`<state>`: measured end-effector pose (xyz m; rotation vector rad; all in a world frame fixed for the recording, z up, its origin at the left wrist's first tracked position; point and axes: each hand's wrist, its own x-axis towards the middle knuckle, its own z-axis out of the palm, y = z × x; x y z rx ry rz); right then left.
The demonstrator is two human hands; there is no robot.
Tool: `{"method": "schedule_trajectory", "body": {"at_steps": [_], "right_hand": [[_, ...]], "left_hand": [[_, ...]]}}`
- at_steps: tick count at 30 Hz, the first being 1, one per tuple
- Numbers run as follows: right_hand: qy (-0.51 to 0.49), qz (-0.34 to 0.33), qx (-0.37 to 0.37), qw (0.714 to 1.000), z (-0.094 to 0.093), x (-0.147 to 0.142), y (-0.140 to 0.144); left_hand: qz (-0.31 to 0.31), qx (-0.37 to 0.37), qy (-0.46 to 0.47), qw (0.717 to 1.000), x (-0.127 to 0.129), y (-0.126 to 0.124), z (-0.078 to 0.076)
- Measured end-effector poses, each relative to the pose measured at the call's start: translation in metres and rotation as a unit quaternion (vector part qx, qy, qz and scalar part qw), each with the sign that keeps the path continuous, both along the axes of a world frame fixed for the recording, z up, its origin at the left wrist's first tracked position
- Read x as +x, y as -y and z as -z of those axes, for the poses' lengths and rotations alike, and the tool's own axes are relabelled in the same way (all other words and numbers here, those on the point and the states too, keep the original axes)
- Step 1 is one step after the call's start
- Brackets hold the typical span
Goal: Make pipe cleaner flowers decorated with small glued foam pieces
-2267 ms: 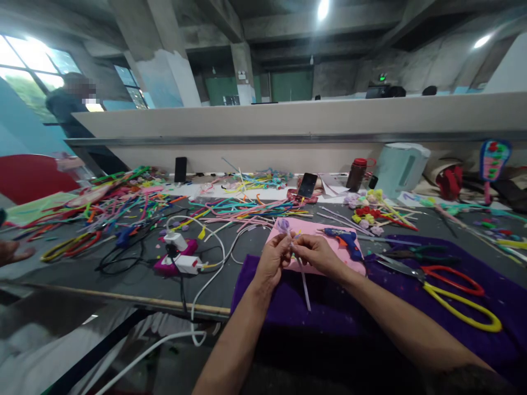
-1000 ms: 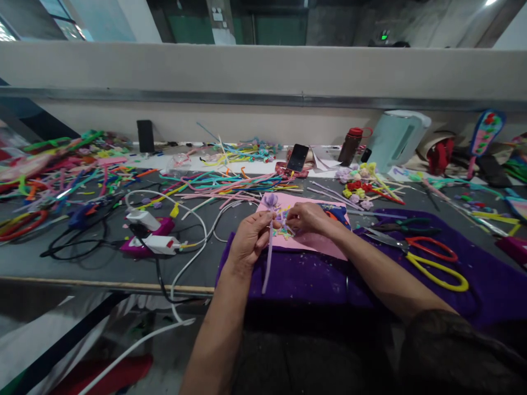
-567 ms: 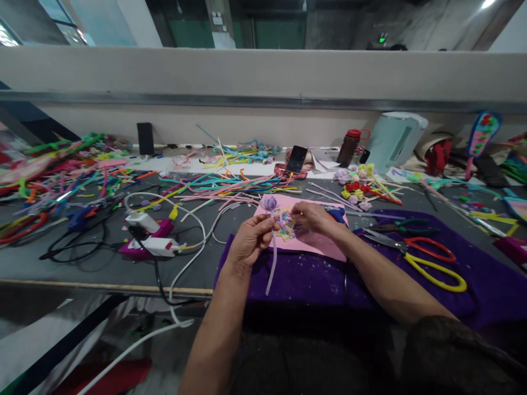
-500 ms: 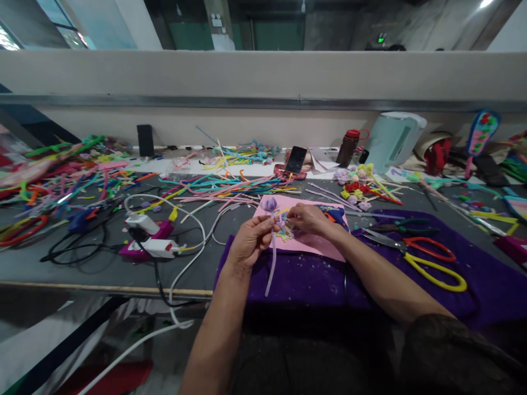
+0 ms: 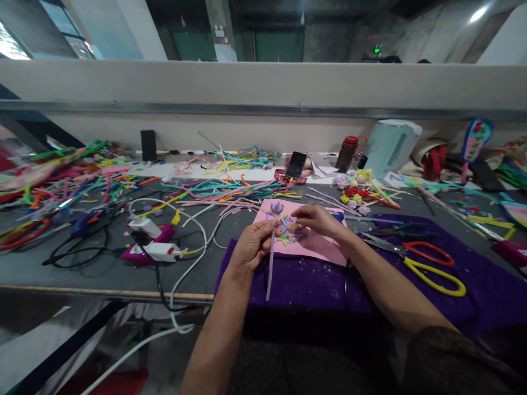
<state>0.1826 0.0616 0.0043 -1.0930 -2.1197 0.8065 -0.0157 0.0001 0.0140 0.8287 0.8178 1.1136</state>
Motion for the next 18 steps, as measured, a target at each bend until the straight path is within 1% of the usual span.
{"method": "schedule_trajectory", "body": {"at_steps": [3, 8, 12, 18], "right_hand": [[-0.071, -0.026, -0.079, 0.994, -0.0040, 0.0027, 0.0035], [-0.138, -0.025, -0.134, 0.981, -0.0062, -0.0018, 0.0063], [-0.162, -0.020, -0.158, 0.974, -0.0045, -0.0039, 0.0075], [-0.174, -0.046, -0.146, 0.973, -0.0049, -0.0041, 0.0092]], "left_hand": [[0.005, -0.011, 0.018, 1.000, -0.0012, -0.0018, 0.0024], [0.034, -0.054, 0.062, 0.996, -0.0038, -0.0039, 0.0022], [0.047, -0.085, 0.082, 0.992, -0.0053, -0.0040, 0.0011], [0.051, -0.079, 0.086, 0.992, -0.0055, -0.0045, 0.0029]]}}
